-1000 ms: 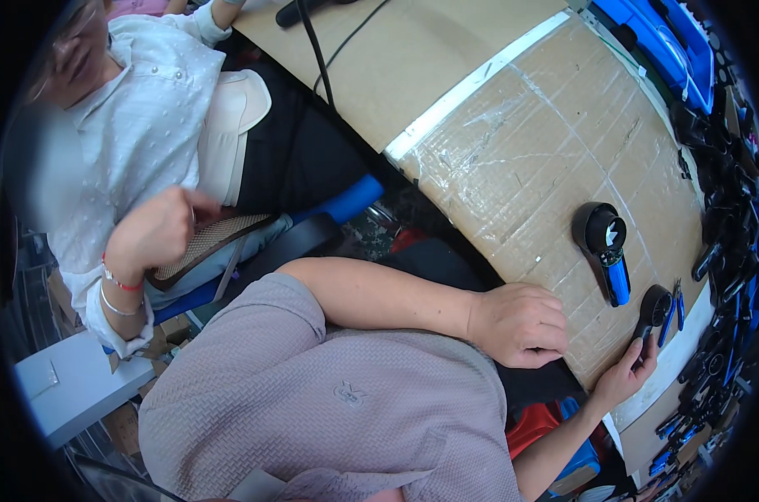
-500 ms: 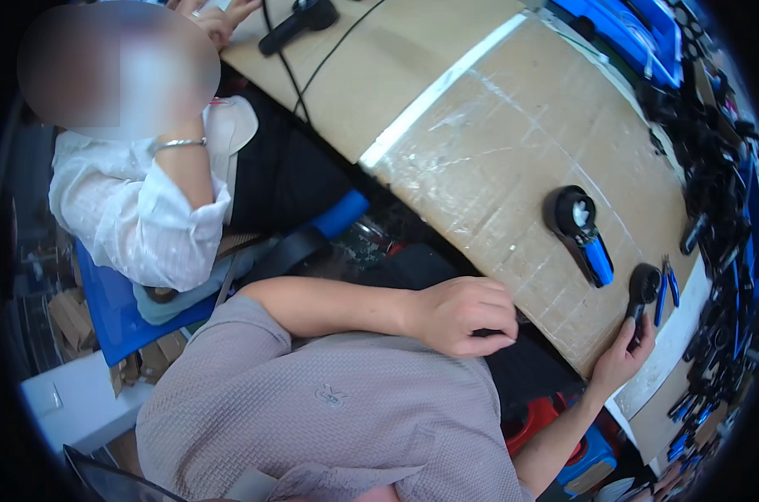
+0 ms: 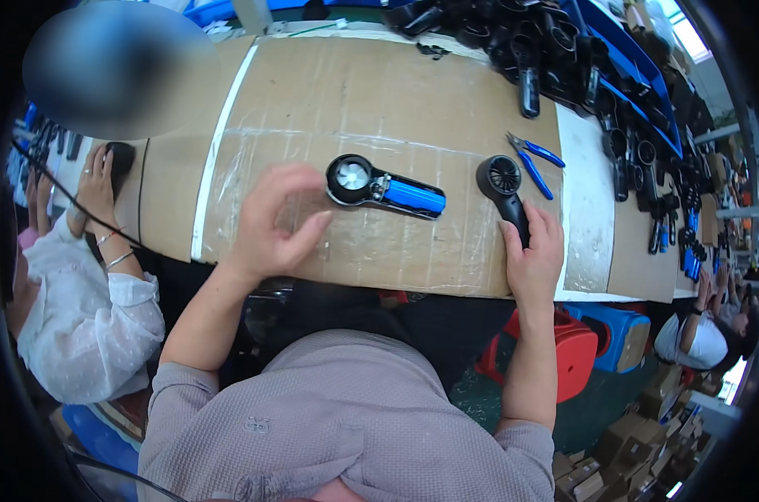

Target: Assembling and inspecting hair dryer housing and components at an industrial workstation.

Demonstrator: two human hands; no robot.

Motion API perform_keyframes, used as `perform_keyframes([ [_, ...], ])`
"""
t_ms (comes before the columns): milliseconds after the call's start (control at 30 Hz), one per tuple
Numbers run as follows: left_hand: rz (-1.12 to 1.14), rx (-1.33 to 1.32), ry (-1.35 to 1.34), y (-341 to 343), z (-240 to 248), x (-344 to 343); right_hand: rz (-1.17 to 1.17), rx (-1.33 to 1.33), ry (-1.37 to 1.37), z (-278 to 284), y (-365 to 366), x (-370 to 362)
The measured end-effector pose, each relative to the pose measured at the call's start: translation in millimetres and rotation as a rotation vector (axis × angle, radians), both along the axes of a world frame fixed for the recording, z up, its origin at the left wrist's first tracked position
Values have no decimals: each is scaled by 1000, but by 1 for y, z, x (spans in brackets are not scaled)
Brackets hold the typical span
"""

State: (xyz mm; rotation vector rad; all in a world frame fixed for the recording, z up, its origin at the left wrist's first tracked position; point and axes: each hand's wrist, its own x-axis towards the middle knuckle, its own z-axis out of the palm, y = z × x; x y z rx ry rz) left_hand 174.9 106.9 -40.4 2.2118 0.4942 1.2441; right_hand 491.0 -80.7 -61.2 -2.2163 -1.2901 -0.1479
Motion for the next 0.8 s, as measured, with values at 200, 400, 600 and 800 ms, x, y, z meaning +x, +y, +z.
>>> perform_keyframes([
  [200, -51, -61, 206, 30, -10, 17, 125, 95, 246, 19, 9, -5],
  [400, -112, -284, 263, 32, -17, 16, 407, 128, 343, 45, 48, -46],
  [600, -126, -372, 247, 32, -15, 14, 634, 1, 222, 54, 82, -64],
  [800, -99, -363, 276, 32, -13, 12, 667, -55, 184, 53, 91, -71],
])
